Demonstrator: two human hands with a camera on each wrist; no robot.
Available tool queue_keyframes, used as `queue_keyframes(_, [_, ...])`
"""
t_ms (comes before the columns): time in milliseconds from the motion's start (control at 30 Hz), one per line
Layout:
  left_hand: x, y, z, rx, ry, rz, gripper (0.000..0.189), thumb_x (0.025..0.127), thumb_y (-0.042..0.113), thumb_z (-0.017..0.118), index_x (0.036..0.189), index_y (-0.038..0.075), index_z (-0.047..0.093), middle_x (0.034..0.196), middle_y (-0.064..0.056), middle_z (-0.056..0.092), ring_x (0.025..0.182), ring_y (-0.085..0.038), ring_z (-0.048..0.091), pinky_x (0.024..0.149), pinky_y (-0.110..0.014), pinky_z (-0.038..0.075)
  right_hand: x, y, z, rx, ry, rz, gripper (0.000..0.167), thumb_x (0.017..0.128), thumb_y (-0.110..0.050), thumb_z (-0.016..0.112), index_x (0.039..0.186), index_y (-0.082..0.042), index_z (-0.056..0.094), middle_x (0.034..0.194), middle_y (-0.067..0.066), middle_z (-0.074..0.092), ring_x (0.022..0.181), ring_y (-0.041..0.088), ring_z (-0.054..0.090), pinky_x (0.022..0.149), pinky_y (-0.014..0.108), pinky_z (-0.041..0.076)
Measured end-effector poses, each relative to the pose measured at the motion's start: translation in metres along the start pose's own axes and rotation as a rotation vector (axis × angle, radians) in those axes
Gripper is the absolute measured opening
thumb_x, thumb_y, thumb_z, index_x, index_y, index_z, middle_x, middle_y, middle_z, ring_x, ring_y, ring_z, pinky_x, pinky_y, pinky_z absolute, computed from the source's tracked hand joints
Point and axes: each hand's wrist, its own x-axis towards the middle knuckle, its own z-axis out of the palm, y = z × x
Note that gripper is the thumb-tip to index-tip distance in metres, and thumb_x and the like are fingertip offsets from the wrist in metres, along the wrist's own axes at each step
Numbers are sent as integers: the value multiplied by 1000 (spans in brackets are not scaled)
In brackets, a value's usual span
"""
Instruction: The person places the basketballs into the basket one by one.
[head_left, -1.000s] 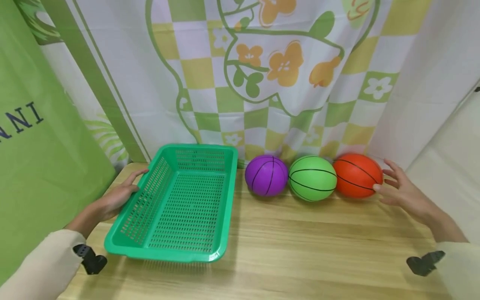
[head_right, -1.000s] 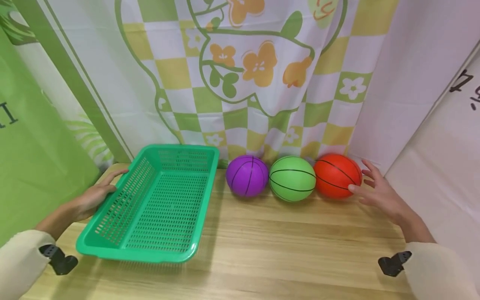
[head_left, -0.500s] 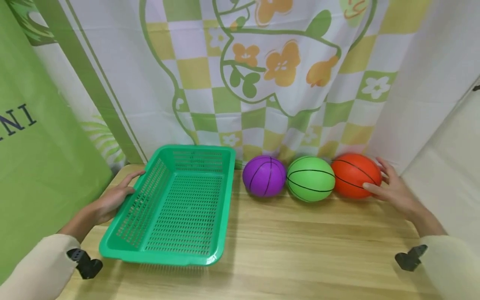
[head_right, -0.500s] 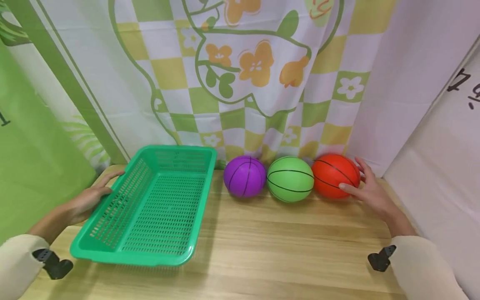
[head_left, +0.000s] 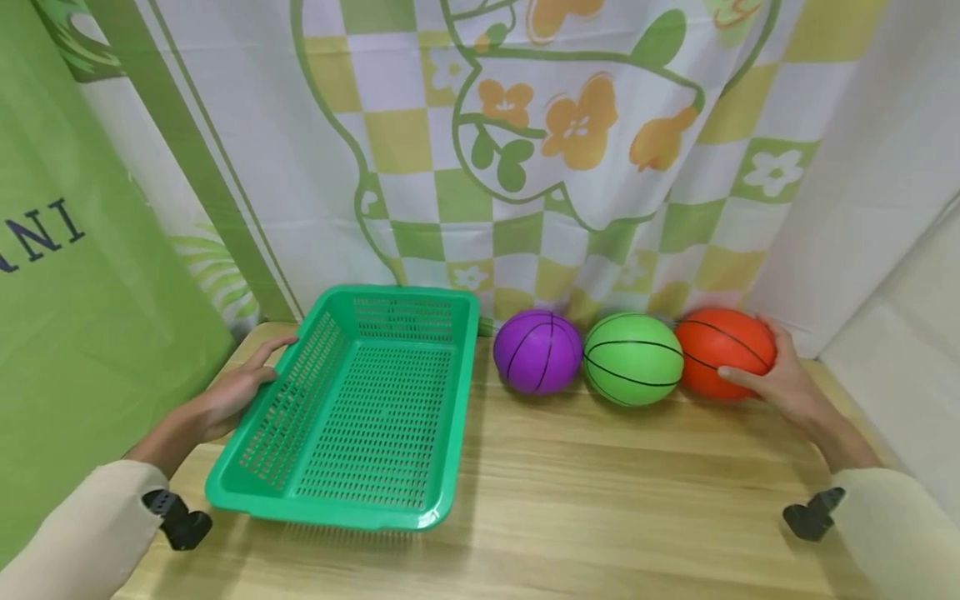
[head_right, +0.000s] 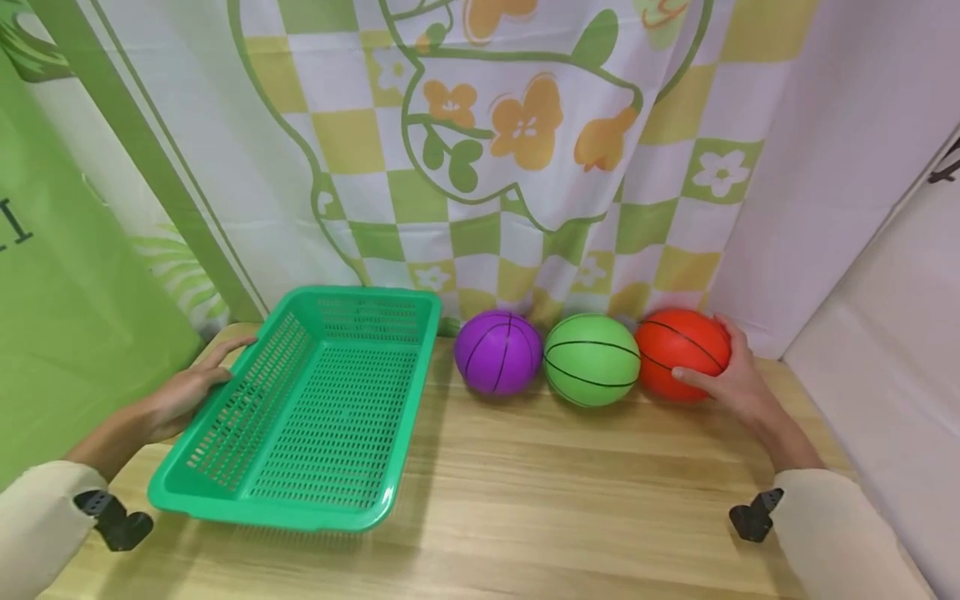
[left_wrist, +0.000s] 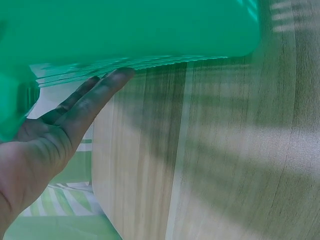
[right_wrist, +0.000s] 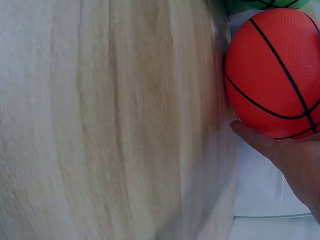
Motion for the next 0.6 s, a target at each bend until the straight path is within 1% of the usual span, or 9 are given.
queue_keyframes(67, [-1,1,0,-3,3,3,64,104,9,22,162,24,-3,131,-35,43,98,-33,65,76,-48,57,1,0,1,-3,17,-3,101,95,-21,68,160,-9,-9,157,33,8,128,51,27,79,16,39])
queue_keyframes(100, [-1,2,-1,-4,4,2,64,104,8,22,162,24,-3,131,-34,44,97,-33,65,76,-48,57,2,0,1,-6,23,-3,101,95,-21,69,160,-9,-9,157,33,8,128,51,27,81,18,41])
queue_keyframes(200, [-2,2,-1,-6,6,-7,65,104,8,22,162,24,-3,129,-34,45,96,-32,65,76,-47,57,1,1,3,-25,34,-3,102,95,-23,69,160,-11,-7,158,32,7,129,52,27,92,36,44])
queue_keyframes(267, [-3,2,-1,-7,6,-12,65,104,8,22,162,24,-3,128,-33,45,96,-32,66,76,-47,57,0,1,4,-38,43,-2,102,95,-25,70,161,-12,-7,159,31,7,129,52,27,95,51,41])
queue_keyframes(300, [-3,2,-1,-8,6,-14,65,104,8,22,162,24,-3,128,-33,46,96,-32,66,76,-47,57,-1,2,4,-44,49,-4,102,94,-26,70,161,-12,-6,159,31,8,129,52,28,95,55,40])
queue_keyframes(367, [-3,2,0,-11,2,-16,66,104,8,22,162,25,-3,128,-33,45,96,-32,65,76,-47,57,-4,3,4,-60,70,-8,102,93,-27,71,161,-12,-3,159,30,11,129,51,29,95,55,39])
queue_keyframes(567, [-1,2,1,-12,1,-17,66,103,7,22,162,25,-3,129,-33,45,96,-32,65,76,-47,57,-12,-1,-1,-90,101,-1,102,93,-28,72,161,-11,-2,157,30,14,127,51,31,91,45,41])
queue_keyframes(600, [-1,2,0,-11,3,-18,66,103,8,22,162,24,-3,129,-33,45,96,-32,65,76,-47,57,-12,-1,-1,-87,103,-1,102,93,-28,71,161,-11,-2,158,30,14,126,51,31,90,41,41])
